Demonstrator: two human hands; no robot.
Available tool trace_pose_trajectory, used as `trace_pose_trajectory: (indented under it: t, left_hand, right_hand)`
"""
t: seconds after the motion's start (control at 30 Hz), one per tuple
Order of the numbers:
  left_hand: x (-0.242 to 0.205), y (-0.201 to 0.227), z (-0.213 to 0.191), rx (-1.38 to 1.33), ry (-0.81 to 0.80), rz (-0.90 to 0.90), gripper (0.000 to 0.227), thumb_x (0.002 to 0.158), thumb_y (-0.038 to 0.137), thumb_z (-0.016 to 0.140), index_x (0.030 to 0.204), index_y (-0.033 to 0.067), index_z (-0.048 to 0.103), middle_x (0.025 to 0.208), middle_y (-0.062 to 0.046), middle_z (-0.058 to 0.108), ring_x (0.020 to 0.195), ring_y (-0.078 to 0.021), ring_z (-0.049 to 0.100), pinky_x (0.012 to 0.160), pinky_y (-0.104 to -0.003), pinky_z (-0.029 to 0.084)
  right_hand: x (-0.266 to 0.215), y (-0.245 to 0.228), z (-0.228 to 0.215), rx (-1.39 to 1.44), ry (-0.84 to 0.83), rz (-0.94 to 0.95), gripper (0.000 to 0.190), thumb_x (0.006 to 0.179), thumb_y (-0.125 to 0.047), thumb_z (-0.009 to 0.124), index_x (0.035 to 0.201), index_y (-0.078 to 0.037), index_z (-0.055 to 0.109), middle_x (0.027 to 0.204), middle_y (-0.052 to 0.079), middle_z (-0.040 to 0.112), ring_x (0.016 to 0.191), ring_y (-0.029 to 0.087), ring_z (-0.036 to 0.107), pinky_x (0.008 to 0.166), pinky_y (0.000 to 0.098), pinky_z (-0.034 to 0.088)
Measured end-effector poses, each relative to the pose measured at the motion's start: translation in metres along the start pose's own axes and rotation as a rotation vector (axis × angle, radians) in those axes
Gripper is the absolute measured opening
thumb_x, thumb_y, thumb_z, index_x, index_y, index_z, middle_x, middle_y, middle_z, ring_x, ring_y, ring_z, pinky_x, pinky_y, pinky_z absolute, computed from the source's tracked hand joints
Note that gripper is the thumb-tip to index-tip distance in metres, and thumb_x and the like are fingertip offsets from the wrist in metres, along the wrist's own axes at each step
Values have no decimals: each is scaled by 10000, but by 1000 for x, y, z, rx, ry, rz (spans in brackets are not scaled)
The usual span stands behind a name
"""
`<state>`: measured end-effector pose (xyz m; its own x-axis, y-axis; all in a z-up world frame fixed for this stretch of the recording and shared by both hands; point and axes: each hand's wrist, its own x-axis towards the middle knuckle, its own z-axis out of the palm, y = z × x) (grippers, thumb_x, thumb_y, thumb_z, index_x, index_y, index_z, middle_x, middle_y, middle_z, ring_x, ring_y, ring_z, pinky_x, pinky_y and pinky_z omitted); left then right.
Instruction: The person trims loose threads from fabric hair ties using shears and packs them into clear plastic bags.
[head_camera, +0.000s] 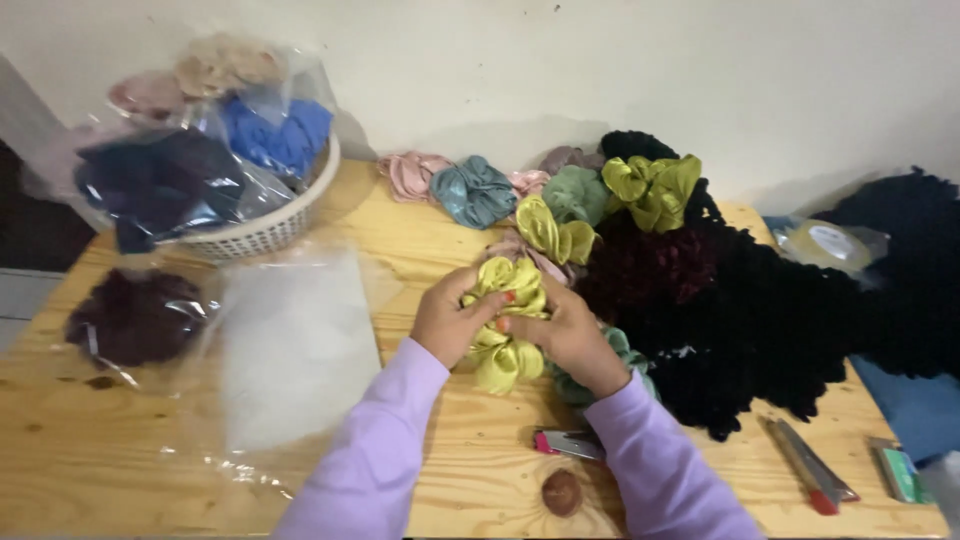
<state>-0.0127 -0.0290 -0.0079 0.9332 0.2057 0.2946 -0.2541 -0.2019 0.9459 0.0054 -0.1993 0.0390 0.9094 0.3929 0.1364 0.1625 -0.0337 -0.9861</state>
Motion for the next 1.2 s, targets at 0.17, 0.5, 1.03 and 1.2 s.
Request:
trace_pose_trajectory:
  t: [0.17,0.5,1.03,1.2]
  left_hand:
    - [-12,40,-19,217,26,287,372,874,340,796,1158,125,691,1084,-129,661,1042,-362,673,920,-463,527]
    - [-98,32,-161,1236,265,386,822,818,767,611,1391,178,618,1427,-213,544,1286,-437,555,1083,-563,381]
    - [-76,-48,-145,1304,-153,-316,872,860,731,473,1601,294,325,1670,-105,282,1543,-417,237,1225,-610,202]
    - [-54,-55,-138,1304,-162,-289,835,860,694,477,1590,313,340,1682,-86,256,1545,-400,228,1240,-574,179]
  right_hand:
    - [0,1,-4,198,129,35,407,799,16,799,1190,40,691,1046,175,721,890,228,657,835,452,594]
    - [-1,-1,-8,276,162,44,402,793,24,804,1175,71,688,1002,207,715,861,231,668,810,439,600]
    - [-5,-18,1,183,90,20,451,789,29,817,1211,101,676,1051,236,711,954,262,661,865,475,582]
    - [-5,-19,-1,128,48,27,465,801,22,809,1239,94,671,1091,229,715,975,267,662,902,482,573]
